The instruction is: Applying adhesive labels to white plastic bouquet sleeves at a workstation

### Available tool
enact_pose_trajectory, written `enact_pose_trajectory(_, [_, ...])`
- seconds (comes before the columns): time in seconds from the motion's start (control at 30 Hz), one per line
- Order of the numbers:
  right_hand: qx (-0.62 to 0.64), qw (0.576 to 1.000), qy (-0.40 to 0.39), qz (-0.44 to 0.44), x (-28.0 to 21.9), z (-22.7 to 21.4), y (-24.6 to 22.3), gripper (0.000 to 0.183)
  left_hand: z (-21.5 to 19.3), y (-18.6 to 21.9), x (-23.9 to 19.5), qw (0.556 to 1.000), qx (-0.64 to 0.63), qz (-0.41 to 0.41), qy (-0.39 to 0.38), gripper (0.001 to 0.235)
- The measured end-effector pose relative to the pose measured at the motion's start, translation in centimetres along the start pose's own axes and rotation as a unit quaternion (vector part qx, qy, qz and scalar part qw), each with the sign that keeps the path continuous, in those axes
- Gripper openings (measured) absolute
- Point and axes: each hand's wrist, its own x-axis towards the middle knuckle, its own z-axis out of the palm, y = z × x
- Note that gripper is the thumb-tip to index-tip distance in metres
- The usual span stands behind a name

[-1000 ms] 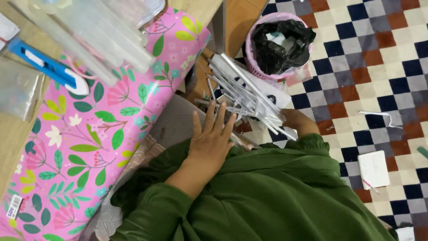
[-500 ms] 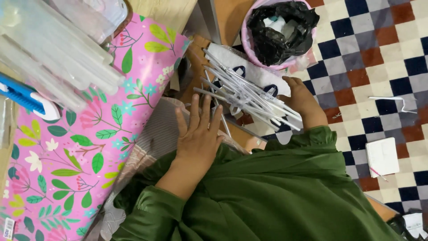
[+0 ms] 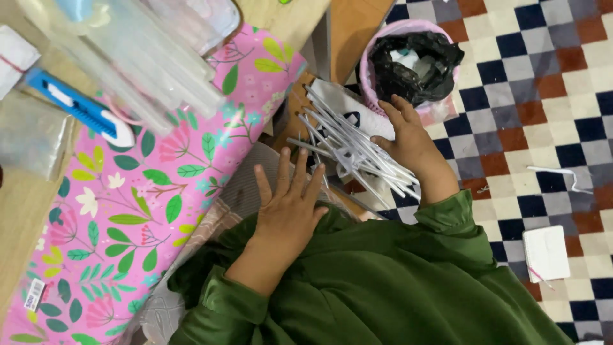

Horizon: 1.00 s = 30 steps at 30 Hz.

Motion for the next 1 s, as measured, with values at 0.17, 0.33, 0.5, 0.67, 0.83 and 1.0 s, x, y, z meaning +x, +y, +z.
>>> enact_pose_trajectory(0.17, [0.045,0.988,0.077,-0.124,-0.8,-0.5,-6.2,0.076,-2.0,-0.3,-2.7,0.998,-0.067,-0.001,0.011,0.072])
enact_pose_trajectory(0.33, [0.06,0.955,0.138,-0.257,-1.3,-1.3,-12.9,0.071,-2.7,-1.2,-6.1,0.991,-0.059,0.026,0.117,0.077])
enact_pose_trajectory(0.5, [0.059,0.868,0.261,-0.419,-1.0,-1.6,-19.6,0.053,-3.3,-2.9,-9.6,0.984,-0.079,0.026,0.156,0.072])
enact_pose_trajectory(0.67, [-0.026,0.866,0.276,-0.415,-1.5,-1.5,-26.9,0.038,-2.4,-4.2,-13.2,0.937,-0.084,0.022,0.338,0.077])
enact_pose_trajectory(0.83, [-0.072,0.851,0.316,-0.413,1.0,0.1,-28.1,0.027,-2.0,-5.7,-16.9,0.933,-0.109,-0.003,0.344,0.076])
enact_pose_trajectory(1.0, [-0.106,0.852,0.332,-0.39,1.8,0.9,-28.6,0.03,-0.9,-7.1,-19.1,0.922,-0.12,-0.017,0.366,0.076])
